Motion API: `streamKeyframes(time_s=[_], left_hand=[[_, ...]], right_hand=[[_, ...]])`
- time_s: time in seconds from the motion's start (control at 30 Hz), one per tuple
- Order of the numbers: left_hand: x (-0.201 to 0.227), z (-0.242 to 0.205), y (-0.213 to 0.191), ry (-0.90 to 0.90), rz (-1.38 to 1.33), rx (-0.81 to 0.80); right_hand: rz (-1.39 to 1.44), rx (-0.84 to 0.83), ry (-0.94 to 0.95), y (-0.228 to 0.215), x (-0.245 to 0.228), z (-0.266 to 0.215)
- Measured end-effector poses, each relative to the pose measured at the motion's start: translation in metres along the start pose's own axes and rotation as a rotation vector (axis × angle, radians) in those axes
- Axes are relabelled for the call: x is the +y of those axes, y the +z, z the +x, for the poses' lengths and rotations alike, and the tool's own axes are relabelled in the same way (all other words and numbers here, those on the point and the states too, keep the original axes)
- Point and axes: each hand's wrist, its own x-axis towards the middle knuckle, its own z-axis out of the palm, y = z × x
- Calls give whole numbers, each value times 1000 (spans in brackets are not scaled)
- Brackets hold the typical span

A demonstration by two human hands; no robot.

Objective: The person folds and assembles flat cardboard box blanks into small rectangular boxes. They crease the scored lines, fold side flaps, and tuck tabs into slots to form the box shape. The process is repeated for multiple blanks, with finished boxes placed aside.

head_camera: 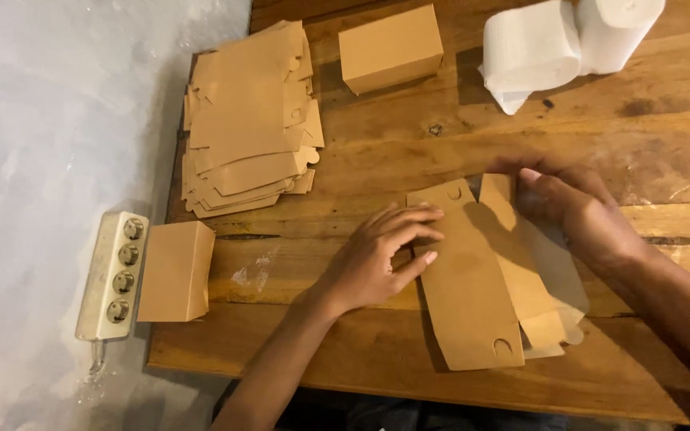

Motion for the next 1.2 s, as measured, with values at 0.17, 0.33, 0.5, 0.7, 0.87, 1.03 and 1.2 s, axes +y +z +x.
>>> streamKeyframes(time_s=[0.17, 0.33, 0.5, 0.7, 0.87, 1.03, 1.2], left_hand=[[-11, 2, 1, -24, 72, 61], [-15, 3, 7, -27, 126, 29], [-10, 0, 6, -21, 176, -62], [-6, -1, 8, -28, 201, -118], [2, 0, 5, -17, 191, -156], [7, 1, 4, -26, 192, -192], [3, 2, 3, -30, 179, -160]], right_hand=[[-1096, -137, -1051, -20, 16, 7], [-1289, -286, -1024, -4, 43, -5], [-1477, -270, -971, -9, 60, -3], [-1525, -259, -954, -10, 60, -1], [-1501, -246, -972, -8, 58, -3], [-1516, -248, -970, -8, 58, -4], [-1511, -210, -1010, -14, 63, 1]])
